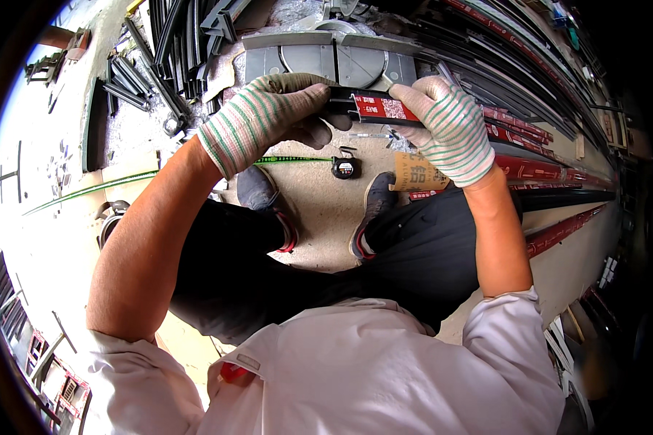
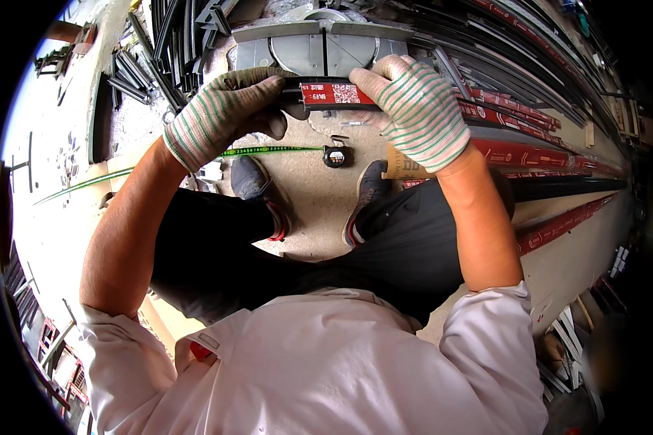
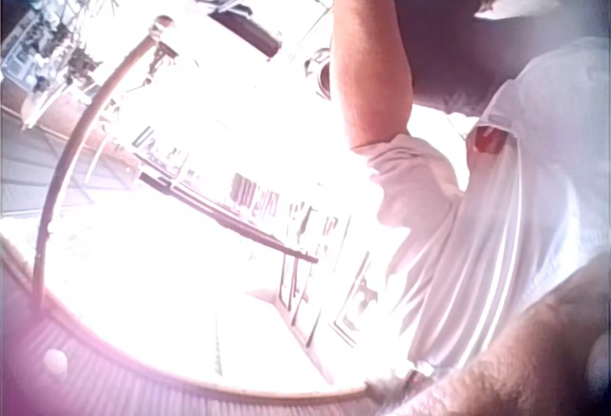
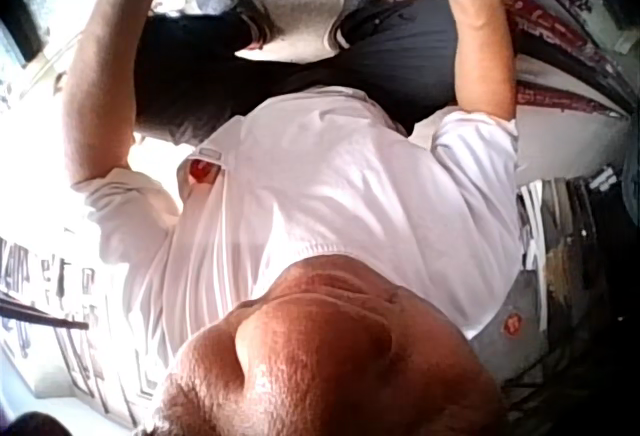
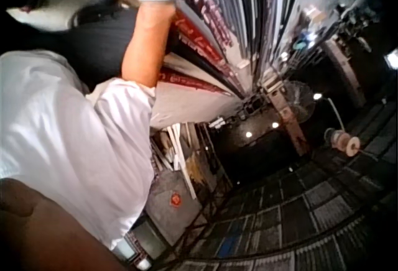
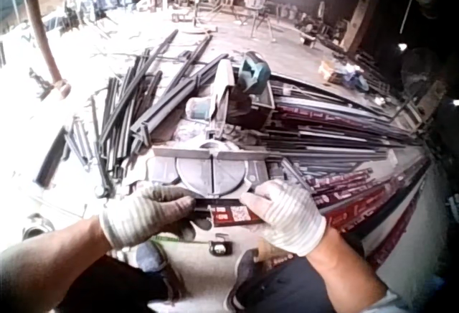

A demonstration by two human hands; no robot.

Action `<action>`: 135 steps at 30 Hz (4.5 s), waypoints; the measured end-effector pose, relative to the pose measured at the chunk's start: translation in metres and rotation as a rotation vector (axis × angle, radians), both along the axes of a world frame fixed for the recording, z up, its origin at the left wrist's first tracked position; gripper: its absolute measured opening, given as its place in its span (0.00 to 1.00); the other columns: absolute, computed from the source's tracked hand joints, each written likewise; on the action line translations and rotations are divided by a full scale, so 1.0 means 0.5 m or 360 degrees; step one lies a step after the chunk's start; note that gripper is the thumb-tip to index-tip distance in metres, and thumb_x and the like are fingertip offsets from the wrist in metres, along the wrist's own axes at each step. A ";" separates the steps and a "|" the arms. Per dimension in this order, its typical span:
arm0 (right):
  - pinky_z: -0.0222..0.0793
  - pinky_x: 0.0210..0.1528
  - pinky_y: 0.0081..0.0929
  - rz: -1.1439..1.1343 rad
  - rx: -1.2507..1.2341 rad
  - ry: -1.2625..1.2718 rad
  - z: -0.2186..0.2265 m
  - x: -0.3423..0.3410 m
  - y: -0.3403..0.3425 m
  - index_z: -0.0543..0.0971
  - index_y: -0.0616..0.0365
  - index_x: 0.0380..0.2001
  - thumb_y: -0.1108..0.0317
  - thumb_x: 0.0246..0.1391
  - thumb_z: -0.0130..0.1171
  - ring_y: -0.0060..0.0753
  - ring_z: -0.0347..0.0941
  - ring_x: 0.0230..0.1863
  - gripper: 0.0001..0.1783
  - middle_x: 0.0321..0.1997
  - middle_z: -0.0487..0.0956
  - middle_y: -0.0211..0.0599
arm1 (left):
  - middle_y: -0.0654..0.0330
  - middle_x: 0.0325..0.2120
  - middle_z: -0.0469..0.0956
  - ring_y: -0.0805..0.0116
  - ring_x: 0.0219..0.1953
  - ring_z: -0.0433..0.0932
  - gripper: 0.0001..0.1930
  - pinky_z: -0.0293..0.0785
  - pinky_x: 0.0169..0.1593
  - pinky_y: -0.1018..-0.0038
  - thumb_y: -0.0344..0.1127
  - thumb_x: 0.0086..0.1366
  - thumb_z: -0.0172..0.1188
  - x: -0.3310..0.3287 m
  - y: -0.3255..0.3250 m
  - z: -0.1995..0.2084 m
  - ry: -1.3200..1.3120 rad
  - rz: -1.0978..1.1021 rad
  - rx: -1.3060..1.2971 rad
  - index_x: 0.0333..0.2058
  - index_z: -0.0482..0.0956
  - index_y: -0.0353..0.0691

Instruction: The person measures a large window frame with a tape measure, then moves to a pile of aluminum profiles. They measure and mark a profile, place it on a miter saw, and prepare to cut it. The person handles the tape measure and profile throughout.

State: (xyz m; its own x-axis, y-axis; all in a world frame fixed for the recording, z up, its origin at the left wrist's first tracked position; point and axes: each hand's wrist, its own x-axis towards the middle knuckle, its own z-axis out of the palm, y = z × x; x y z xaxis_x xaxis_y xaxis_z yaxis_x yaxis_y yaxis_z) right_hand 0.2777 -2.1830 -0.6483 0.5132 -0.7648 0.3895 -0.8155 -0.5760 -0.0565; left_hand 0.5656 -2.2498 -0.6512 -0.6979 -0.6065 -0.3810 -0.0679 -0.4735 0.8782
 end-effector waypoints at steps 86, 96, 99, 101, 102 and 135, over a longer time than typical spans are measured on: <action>0.78 0.40 0.41 -0.0050 0.0125 -0.0098 -0.011 0.041 0.011 0.82 0.57 0.54 0.30 0.56 0.59 0.45 0.81 0.37 0.40 0.35 0.82 0.42 | 0.56 0.43 0.85 0.69 0.40 0.83 0.20 0.82 0.50 0.70 0.46 0.79 0.54 -0.014 0.103 0.014 0.0369 0.0330 0.0380 0.57 0.77 0.36; 0.78 0.50 0.41 0.0038 0.0245 -0.0102 -0.023 0.039 0.048 0.78 0.59 0.60 0.33 0.61 0.57 0.50 0.81 0.47 0.40 0.45 0.83 0.47 | 0.62 0.40 0.84 0.70 0.38 0.82 0.18 0.80 0.51 0.69 0.49 0.76 0.59 -0.058 0.216 -0.032 0.0806 0.0844 0.0754 0.53 0.81 0.42; 0.78 0.53 0.41 0.0134 0.0254 -0.0219 -0.028 0.039 0.052 0.78 0.59 0.59 0.41 0.61 0.64 0.50 0.82 0.51 0.35 0.51 0.83 0.47 | 0.62 0.41 0.84 0.71 0.39 0.80 0.19 0.78 0.50 0.70 0.49 0.77 0.59 -0.058 0.217 -0.043 0.0835 0.0841 0.0756 0.54 0.80 0.42; 0.78 0.54 0.41 0.0206 0.0228 -0.0330 -0.031 0.040 0.053 0.78 0.58 0.58 0.46 0.60 0.68 0.50 0.82 0.52 0.32 0.53 0.83 0.46 | 0.62 0.41 0.84 0.72 0.40 0.80 0.19 0.77 0.50 0.70 0.49 0.77 0.58 -0.057 0.216 -0.051 0.0847 0.0822 0.0725 0.55 0.80 0.41; 0.78 0.54 0.41 0.0244 0.0211 -0.0394 -0.034 0.040 0.052 0.78 0.58 0.57 0.49 0.58 0.70 0.50 0.82 0.52 0.31 0.53 0.83 0.46 | 0.62 0.41 0.84 0.72 0.40 0.79 0.19 0.77 0.50 0.70 0.49 0.77 0.58 -0.056 0.215 -0.055 0.0850 0.0806 0.0693 0.55 0.80 0.41; 0.79 0.47 0.37 0.0080 0.0532 -0.0834 -0.036 0.072 0.051 0.79 0.58 0.45 0.50 0.49 0.78 0.43 0.82 0.42 0.29 0.43 0.83 0.40 | 0.66 0.32 0.80 0.75 0.34 0.78 0.21 0.78 0.47 0.71 0.52 0.78 0.56 -0.063 0.214 -0.062 0.0640 0.0841 0.0492 0.52 0.82 0.39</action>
State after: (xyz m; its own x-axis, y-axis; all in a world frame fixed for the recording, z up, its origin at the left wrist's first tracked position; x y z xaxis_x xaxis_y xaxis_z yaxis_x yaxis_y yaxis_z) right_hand 0.3138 -2.1575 -0.6662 0.3570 -0.8689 0.3429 -0.6030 -0.4947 -0.6258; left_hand 0.5341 -2.1430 -0.6821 -0.4640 -0.8071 -0.3651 0.5373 -0.5841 0.6084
